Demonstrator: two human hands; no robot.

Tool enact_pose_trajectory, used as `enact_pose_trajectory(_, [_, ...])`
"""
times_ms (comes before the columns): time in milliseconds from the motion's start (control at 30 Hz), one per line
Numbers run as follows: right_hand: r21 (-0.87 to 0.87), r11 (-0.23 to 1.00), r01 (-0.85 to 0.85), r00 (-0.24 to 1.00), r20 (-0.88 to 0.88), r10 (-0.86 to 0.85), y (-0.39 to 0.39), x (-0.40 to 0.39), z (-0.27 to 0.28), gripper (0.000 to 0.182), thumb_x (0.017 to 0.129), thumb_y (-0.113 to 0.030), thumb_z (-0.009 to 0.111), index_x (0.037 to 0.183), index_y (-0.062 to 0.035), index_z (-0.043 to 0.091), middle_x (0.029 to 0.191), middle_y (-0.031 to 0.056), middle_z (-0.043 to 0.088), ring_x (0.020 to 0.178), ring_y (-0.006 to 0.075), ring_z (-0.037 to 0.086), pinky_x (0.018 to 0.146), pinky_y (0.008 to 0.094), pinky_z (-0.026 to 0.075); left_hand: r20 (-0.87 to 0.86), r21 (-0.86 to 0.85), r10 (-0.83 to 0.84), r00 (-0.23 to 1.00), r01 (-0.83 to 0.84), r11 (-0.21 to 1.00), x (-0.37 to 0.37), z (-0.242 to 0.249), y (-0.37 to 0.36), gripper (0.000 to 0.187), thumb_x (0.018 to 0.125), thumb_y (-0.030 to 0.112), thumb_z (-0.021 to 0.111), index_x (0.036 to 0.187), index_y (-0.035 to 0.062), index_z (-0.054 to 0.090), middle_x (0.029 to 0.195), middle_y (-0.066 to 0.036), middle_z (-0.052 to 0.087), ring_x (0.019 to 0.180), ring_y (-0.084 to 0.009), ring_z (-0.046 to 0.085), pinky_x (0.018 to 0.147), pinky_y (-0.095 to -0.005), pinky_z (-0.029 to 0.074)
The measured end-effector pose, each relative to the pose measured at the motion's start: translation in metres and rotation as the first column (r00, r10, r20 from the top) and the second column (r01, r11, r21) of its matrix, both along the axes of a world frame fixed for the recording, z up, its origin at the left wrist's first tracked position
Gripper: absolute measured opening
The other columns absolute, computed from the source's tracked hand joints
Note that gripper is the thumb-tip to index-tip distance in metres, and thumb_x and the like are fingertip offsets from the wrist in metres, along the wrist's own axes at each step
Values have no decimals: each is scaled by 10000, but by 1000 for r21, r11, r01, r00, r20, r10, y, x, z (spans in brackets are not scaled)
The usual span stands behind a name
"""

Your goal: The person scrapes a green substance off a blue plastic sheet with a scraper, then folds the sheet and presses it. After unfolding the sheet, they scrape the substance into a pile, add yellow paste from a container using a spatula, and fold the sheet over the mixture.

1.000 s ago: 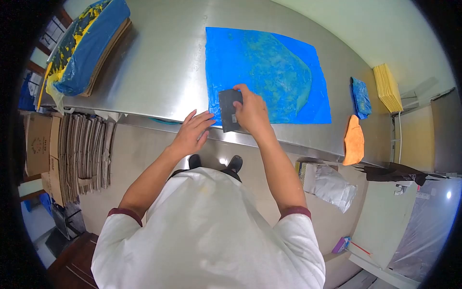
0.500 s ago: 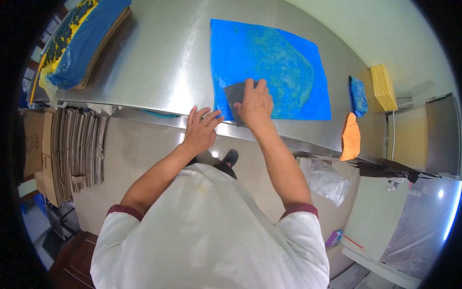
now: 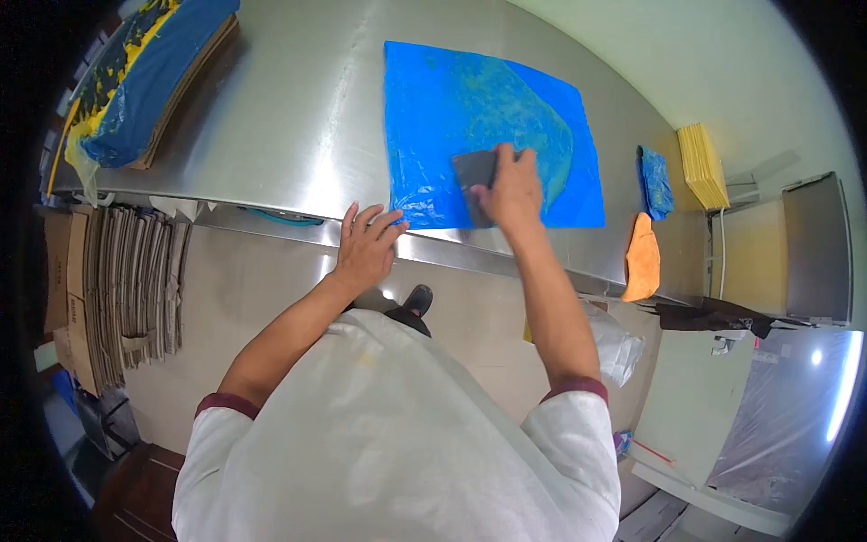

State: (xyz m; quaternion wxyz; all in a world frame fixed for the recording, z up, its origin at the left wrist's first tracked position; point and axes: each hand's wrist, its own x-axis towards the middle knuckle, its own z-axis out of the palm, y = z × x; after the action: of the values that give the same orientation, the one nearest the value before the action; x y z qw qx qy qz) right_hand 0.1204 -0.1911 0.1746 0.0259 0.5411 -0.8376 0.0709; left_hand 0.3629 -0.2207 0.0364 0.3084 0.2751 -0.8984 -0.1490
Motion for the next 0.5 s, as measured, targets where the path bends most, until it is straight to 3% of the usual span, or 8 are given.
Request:
enact_pose_trajectory(67, [29,997,-65,995,71,63,3,31,1,669,647,-166,884,1222,-89,549,1147,207,524,1029,395,585,818,478,504,3,12,-2,1000,2,1000,1,1,3,455,762,40,628,1182,206,679,1343,35,559,1295,-227,450,1181,-525,200])
enact_pose_trajectory(300, [9,1000,16,978,-210,-13,25,-16,-17,639,652,-151,868,1198,-80,543,1124,189,525,1033,375,553,826,486,457,6,26,-14,1000,14,1000,-1,-6,4,466,738,32,639,1182,175,658,1360,17,551,1315,-257,431,1187,-544,162])
enact_pose_trajectory(500, [10,998,67,992,-110,-66,23,-21,-4,630,668,-150,866,1205,-95,540,1151,200,527,1075,383,559,880,477,464,101,33,-5,995,1,999,-4,20,8,462,721,65,671,1180,108,652,1369,-34,549,1369,-286,392,1188,-564,169])
